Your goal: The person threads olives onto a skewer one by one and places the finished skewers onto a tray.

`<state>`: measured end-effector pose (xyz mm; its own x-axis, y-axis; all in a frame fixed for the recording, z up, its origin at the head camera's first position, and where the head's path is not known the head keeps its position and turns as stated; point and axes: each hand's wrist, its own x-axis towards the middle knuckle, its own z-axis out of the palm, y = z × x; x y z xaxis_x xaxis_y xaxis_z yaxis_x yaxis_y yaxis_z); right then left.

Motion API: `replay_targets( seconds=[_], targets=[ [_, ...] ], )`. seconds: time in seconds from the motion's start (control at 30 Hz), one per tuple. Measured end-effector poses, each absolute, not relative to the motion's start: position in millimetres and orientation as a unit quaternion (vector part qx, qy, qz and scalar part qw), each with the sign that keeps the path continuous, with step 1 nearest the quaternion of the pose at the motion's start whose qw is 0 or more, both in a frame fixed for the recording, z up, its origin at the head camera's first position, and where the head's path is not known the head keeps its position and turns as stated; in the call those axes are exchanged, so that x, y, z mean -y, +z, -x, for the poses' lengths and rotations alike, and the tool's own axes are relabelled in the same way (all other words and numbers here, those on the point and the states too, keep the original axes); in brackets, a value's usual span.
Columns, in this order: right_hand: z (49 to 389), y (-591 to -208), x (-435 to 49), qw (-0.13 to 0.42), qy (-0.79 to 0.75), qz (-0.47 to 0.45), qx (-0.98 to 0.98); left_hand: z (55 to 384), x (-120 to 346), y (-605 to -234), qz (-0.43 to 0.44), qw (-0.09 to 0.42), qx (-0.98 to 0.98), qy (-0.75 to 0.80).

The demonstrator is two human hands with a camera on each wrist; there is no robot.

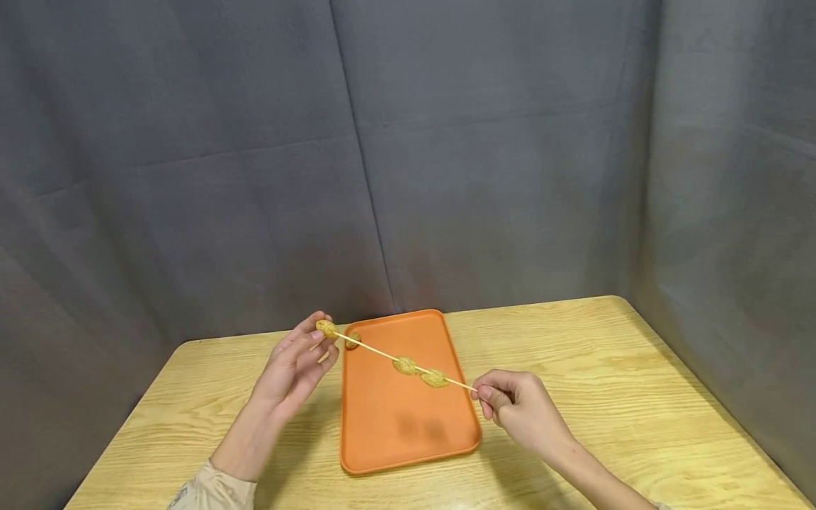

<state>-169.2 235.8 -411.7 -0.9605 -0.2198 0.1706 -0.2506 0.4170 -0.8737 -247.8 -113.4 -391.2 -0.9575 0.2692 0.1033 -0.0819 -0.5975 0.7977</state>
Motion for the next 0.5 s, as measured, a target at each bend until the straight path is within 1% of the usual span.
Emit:
replay_targets(
  seconds=[0.27,0.5],
  targets=[
    [168.0,-413.7,-234.9,0.0,0.513,-0.126,0.849,246.9,113.6,-388.3,-0.109,0.088,-0.442,0.886],
    [167.5,-415.2,-233.2,0.0,0.51,-0.148,0.847,244.0,112.5,-387.5,-0.1,0.068,-0.456,0.882]
  ],
)
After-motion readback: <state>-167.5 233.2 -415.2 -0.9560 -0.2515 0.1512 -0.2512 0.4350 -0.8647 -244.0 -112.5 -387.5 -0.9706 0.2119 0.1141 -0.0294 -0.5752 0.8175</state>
